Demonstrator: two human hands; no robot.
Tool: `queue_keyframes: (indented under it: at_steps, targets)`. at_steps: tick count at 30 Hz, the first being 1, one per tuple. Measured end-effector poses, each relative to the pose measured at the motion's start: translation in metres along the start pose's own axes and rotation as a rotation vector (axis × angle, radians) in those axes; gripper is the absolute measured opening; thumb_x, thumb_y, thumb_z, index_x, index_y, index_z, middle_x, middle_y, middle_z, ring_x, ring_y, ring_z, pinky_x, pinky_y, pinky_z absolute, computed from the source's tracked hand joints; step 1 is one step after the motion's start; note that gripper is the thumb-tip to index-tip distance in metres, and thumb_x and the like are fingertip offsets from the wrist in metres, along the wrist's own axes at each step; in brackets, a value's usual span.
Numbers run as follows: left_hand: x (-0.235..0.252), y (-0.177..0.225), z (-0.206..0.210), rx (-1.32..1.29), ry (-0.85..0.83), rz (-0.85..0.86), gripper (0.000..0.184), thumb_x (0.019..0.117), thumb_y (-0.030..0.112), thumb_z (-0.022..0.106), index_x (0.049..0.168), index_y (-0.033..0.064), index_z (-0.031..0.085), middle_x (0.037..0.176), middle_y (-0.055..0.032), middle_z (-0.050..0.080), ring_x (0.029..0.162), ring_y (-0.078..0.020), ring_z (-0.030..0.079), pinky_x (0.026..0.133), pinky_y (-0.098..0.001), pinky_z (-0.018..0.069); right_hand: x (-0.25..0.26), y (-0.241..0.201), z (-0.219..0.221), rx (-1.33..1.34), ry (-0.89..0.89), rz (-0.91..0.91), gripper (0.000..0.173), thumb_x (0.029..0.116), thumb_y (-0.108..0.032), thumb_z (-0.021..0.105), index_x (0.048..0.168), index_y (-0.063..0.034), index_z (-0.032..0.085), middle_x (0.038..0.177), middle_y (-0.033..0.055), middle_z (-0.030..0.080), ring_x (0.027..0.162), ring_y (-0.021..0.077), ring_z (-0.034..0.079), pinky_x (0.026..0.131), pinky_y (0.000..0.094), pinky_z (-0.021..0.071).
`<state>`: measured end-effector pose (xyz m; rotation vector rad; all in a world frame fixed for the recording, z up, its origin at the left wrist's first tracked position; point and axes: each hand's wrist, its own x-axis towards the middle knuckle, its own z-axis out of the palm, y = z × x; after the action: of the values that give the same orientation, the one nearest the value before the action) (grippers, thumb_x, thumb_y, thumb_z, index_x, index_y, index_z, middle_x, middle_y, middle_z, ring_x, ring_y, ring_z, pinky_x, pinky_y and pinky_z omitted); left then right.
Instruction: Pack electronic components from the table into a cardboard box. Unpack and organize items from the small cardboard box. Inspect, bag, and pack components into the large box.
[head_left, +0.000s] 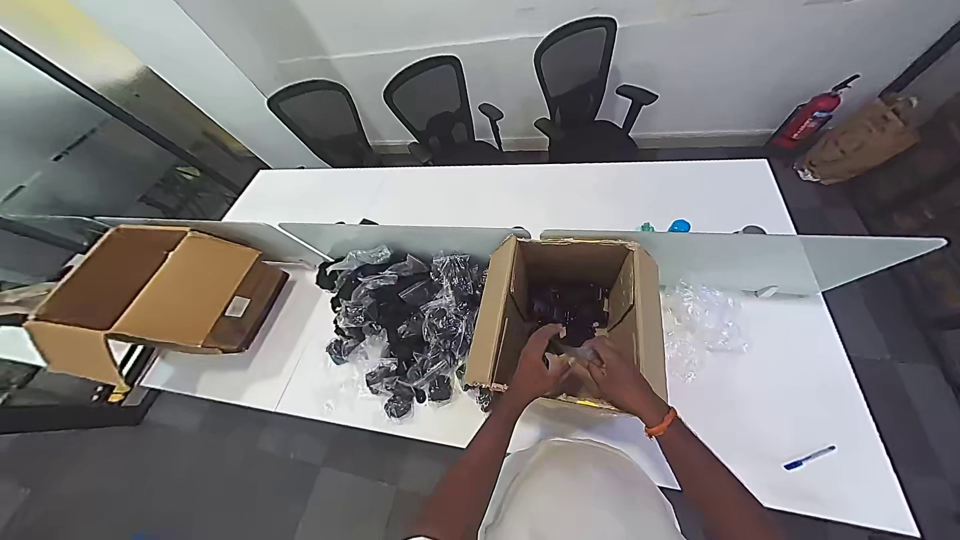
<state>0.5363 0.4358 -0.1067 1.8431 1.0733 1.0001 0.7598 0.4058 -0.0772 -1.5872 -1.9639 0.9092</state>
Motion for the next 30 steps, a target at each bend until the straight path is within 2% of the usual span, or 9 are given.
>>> queue_keyframes:
  at_steps: [2,4,6,8,14,17,20,25,30]
  targets:
    - [-0.004,-0.006,0.003,0.057,-0.063,0.049,0.038,0.0953,0.027,0.072,0.126,0.0044,0.07,0.136,-0.0106,0.065,0.136,-0.0238,0.054,0.117,-0.0459,0.0429,0.007,-0.008,0.009,0.002,-0.049,-0.008,0.03,0.0972,-0.023,0.066,0.123,-0.0073,0.066,0.115,0.0106,0.069,0.103,0.0216,0.067,0.095,0.0412,0.055]
    - [-0.004,-0.009,0.001,0.021,-0.032,0.022,0.022,0.0979,0.02,0.069,0.112,0.0048,0.075,0.119,-0.0086,0.072,0.118,-0.018,0.066,0.106,-0.0398,0.0527,0.013,-0.014,0.017,0.145,-0.013,0.013,0.029,0.0943,-0.02,0.069,0.121,-0.0076,0.066,0.107,0.0072,0.071,0.097,0.0154,0.068,0.09,0.0351,0.0566]
    - [-0.003,-0.009,-0.004,-0.089,0.044,-0.055,0.015,0.0976,0.013,0.067,0.104,0.0009,0.074,0.104,-0.0084,0.074,0.1,-0.0137,0.071,0.094,-0.0344,0.0583,0.017,-0.018,0.023,0.331,0.048,0.052,0.035,0.091,-0.017,0.073,0.124,-0.009,0.064,0.105,0.0032,0.072,0.092,0.0091,0.069,0.084,0.0281,0.0591]
    - [-0.003,-0.005,-0.008,-0.194,0.121,-0.121,0.011,0.0973,0.009,0.066,0.101,-0.0007,0.071,0.096,-0.0076,0.074,0.09,-0.0123,0.071,0.087,-0.0324,0.0598,0.019,-0.021,0.026,0.418,0.12,0.084,0.038,0.0887,-0.017,0.075,0.124,-0.0087,0.063,0.104,0.0031,0.071,0.09,0.0087,0.068,0.082,0.0272,0.059]
    - [-0.003,0.001,-0.01,-0.392,0.249,-0.2,0.007,0.0969,0.003,0.063,0.101,-0.0026,0.066,0.087,-0.0063,0.07,0.078,-0.0115,0.067,0.074,-0.0288,0.058,0.006,-0.011,0.03,0.795,0.34,0.043,0.038,0.0864,0.0,0.075,0.121,0.0026,0.061,0.107,0.0124,0.072,0.089,0.0196,0.073,0.079,0.034,0.0636]
    - [-0.004,0.001,-0.009,-0.397,0.197,-0.201,0.009,0.0946,0.003,0.067,0.102,-0.0023,0.066,0.088,-0.006,0.07,0.076,-0.0114,0.066,0.072,-0.0286,0.0577,0.003,-0.01,0.026,0.836,0.42,0.037,0.033,0.0871,0.0,0.075,0.117,0.0029,0.062,0.1,0.0113,0.073,0.085,0.0185,0.072,0.077,0.0338,0.0626]
    - [-0.002,0.004,-0.013,-0.392,0.129,-0.195,0.013,0.0949,0.008,0.069,0.105,-0.0011,0.068,0.093,-0.0061,0.072,0.083,-0.0115,0.069,0.078,-0.0296,0.0587,0.003,-0.011,0.026,0.792,0.453,0.061,0.024,0.088,-0.003,0.075,0.111,0.001,0.067,0.091,0.0086,0.074,0.078,0.0151,0.071,0.072,0.031,0.0608]
    - [-0.002,0.0,-0.012,-0.339,0.133,-0.146,0.02,0.1037,0.01,0.056,0.096,-0.0013,0.071,0.085,-0.0048,0.072,0.076,-0.0087,0.067,0.074,-0.0273,0.058,0.002,-0.012,0.032,0.778,0.426,0.11,0.021,0.0893,-0.004,0.075,0.109,-0.0004,0.069,0.089,0.0084,0.075,0.077,0.016,0.071,0.072,0.0313,0.0608]
    - [-0.003,-0.002,-0.011,-0.328,0.199,-0.174,0.021,0.1033,0.01,0.056,0.092,-0.0007,0.069,0.081,-0.0043,0.071,0.071,-0.0091,0.066,0.07,-0.0274,0.0571,0.002,-0.003,0.038,0.923,0.429,0.097,0.015,0.0985,-0.006,0.062,0.11,0.0038,0.066,0.09,0.0121,0.072,0.077,0.02,0.07,0.074,0.0352,0.0612]
